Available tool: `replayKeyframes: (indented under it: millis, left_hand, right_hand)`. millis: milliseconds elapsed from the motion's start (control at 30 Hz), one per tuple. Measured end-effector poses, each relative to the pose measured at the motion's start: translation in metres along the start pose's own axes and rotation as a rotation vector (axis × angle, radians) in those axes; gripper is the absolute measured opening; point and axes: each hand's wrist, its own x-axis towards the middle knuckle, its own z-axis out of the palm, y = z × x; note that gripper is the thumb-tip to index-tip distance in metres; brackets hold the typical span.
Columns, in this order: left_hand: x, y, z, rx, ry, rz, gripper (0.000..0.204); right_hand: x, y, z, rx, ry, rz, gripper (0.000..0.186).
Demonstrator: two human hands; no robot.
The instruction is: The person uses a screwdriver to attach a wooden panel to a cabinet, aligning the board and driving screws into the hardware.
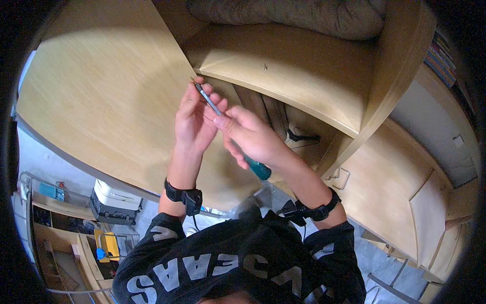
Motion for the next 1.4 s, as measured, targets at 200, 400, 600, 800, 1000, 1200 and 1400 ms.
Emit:
replayKeyframes:
  millis: [200, 400, 600, 800, 1000, 1200, 1400]
  left_hand:
    - [0.002, -0.001, 0.01, -0.238, 0.023, -0.036, 0.021]
    - [0.0, 0.009, 0.016, -0.159, 0.033, 0.011, 0.021]
    - [-0.008, 0.017, 0.014, -0.111, 0.038, -0.006, 0.024]
    - [-0.012, 0.017, 0.019, 0.149, 0.077, 0.041, 0.022]
    - [-0.006, 0.031, 0.023, 0.188, 0.069, 0.094, 0.023]
    - [0.016, 0.074, 0.03, 0.441, 0.092, 0.224, 0.02]
    - [0.035, 0.143, 0.045, 1.819, -0.1, 0.757, 0.026]
  right_hand:
    - [0.011, 0.022, 0.012, -0.477, 0.378, -0.447, 0.021]
    - [0.011, 0.015, 0.029, -0.63, 0.547, -0.677, 0.036]
    - [0.015, -0.002, 0.035, -1.063, 0.49, -0.892, 0.046]
    - [0.012, -0.012, 0.039, -1.117, 0.396, -0.749, 0.047]
    - [0.022, -0.026, 0.044, -1.046, 0.323, -0.706, 0.048]
    - [0.061, -0.069, 0.052, -0.761, 0.254, -0.974, 0.044]
    - [0.123, -0.171, 0.064, -0.442, 0.246, -0.746, 0.042]
